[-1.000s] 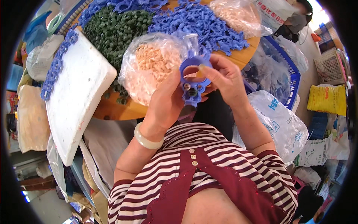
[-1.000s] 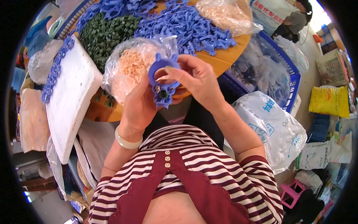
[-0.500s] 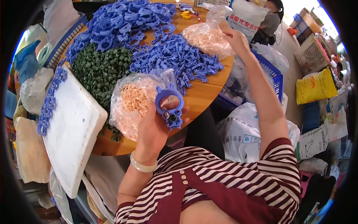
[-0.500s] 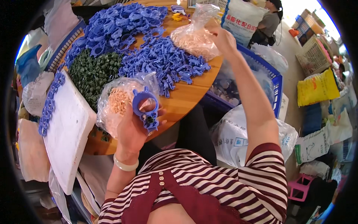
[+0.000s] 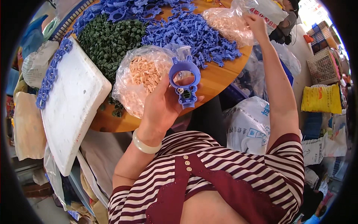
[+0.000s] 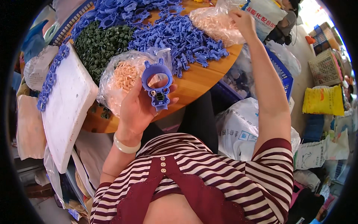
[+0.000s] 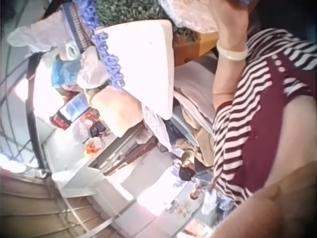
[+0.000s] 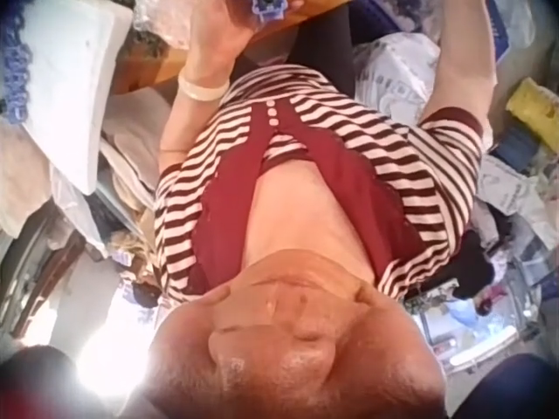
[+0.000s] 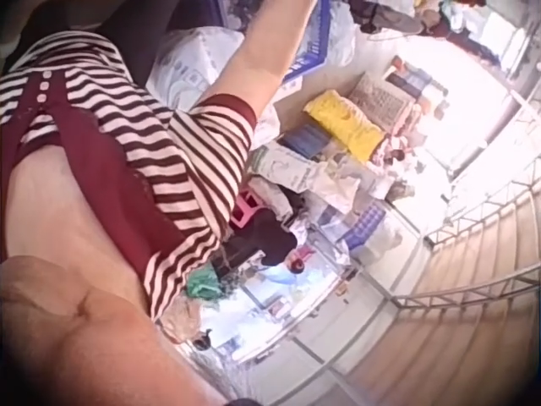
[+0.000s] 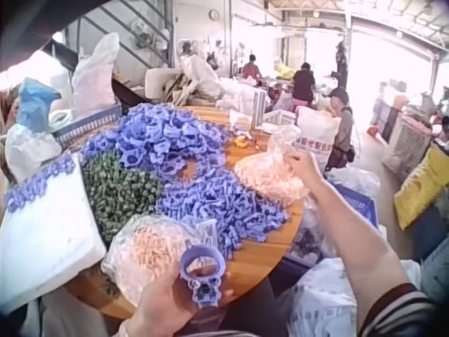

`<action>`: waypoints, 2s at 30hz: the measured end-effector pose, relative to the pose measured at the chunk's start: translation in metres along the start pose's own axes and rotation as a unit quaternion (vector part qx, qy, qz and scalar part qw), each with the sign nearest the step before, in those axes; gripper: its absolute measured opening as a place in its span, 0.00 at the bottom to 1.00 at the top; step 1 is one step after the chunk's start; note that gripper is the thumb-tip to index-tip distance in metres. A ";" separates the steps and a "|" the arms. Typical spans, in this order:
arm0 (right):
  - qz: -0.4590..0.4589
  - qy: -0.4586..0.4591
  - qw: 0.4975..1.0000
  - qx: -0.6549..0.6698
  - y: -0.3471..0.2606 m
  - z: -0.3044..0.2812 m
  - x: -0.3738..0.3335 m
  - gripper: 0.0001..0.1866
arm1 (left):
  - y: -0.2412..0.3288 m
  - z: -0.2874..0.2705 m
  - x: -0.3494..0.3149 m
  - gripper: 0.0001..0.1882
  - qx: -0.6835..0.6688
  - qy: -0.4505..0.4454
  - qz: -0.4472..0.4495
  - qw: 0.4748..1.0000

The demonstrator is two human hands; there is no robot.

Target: Assembling small plastic components into a larger blue toy frame.

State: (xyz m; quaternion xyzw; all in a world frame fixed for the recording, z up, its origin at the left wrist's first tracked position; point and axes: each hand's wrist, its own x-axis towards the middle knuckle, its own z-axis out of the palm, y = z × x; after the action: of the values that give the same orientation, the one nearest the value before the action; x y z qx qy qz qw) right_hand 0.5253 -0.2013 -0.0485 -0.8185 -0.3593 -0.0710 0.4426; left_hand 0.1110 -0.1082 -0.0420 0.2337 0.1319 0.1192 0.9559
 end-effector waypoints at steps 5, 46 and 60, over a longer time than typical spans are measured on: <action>0.015 0.041 0.965 0.257 -0.082 -0.018 -0.071 0.14 | -0.002 -0.002 -0.004 0.26 -0.029 -0.002 -0.007 1.000; -0.336 -0.330 0.871 0.140 -0.193 -0.001 -0.190 0.09 | -0.015 0.000 -0.011 0.22 -0.011 -0.046 -0.038 0.998; -0.299 -0.249 0.908 0.158 -0.186 0.006 -0.210 0.12 | -0.015 0.003 -0.012 0.24 0.003 -0.022 0.012 1.000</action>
State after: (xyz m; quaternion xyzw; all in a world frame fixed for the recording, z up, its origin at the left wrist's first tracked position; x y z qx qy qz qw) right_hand 0.2496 -0.2425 -0.0180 -0.5830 -0.6921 0.0637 0.4208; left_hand 0.1029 -0.1257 -0.0439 0.2404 0.1086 0.1255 0.9564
